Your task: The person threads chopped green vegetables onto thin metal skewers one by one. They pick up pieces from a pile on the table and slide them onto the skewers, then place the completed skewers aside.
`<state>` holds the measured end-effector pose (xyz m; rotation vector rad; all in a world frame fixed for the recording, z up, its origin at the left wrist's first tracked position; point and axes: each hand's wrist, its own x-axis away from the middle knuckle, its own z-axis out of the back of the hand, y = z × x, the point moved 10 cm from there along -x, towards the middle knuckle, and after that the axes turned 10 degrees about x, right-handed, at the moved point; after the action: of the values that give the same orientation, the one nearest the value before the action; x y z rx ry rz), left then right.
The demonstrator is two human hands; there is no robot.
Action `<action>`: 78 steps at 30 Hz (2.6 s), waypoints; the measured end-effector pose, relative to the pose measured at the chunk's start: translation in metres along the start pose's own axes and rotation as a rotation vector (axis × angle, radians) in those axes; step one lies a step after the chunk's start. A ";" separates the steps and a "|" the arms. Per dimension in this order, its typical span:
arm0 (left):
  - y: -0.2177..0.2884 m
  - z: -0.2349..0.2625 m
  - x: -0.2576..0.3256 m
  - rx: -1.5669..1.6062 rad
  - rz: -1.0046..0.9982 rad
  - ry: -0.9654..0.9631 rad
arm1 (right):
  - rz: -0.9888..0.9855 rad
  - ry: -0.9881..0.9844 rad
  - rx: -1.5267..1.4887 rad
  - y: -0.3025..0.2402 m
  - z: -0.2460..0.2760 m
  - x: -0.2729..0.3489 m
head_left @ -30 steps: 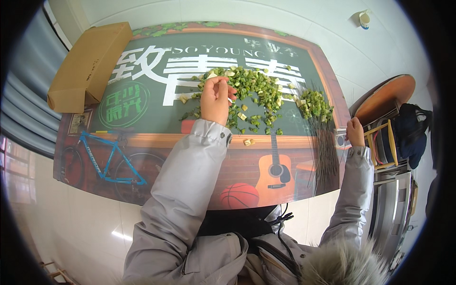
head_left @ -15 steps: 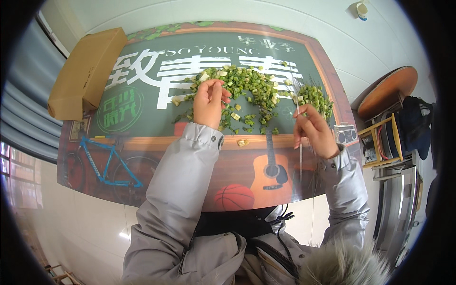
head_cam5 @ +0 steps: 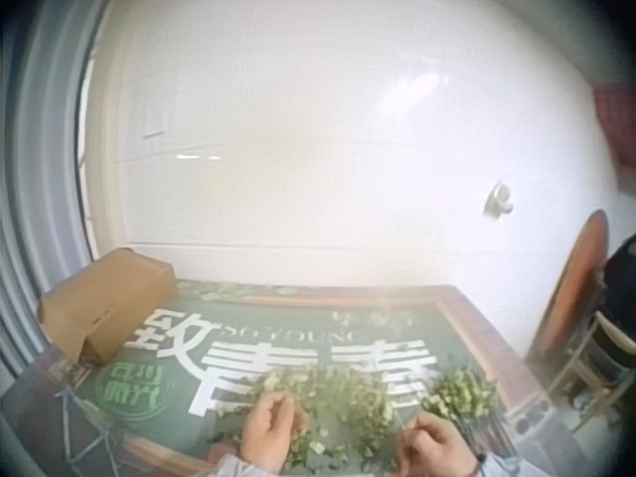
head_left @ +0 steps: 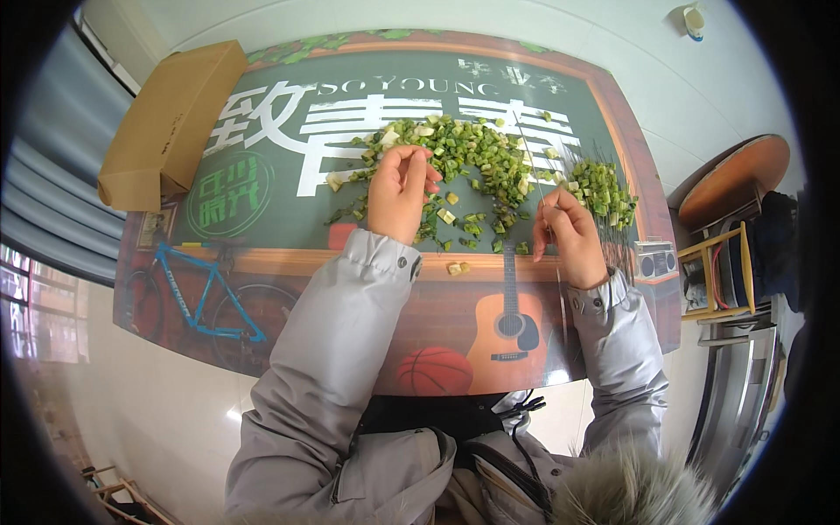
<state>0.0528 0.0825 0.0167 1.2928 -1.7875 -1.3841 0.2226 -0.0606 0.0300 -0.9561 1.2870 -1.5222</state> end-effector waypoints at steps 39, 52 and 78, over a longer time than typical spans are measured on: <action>-0.036 -0.027 0.029 0.722 0.499 0.008 | -0.036 -0.197 0.090 0.009 -0.038 0.026; -0.044 -0.032 0.037 0.816 0.599 0.017 | -0.007 -0.264 0.090 0.010 -0.057 0.033; -0.052 -0.058 0.052 0.754 0.536 -0.090 | -0.007 -0.173 0.125 0.014 -0.045 0.030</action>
<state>0.0993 0.0097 -0.0195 0.9422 -2.5988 -0.4827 0.1732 -0.0767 0.0089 -0.9887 1.0549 -1.4725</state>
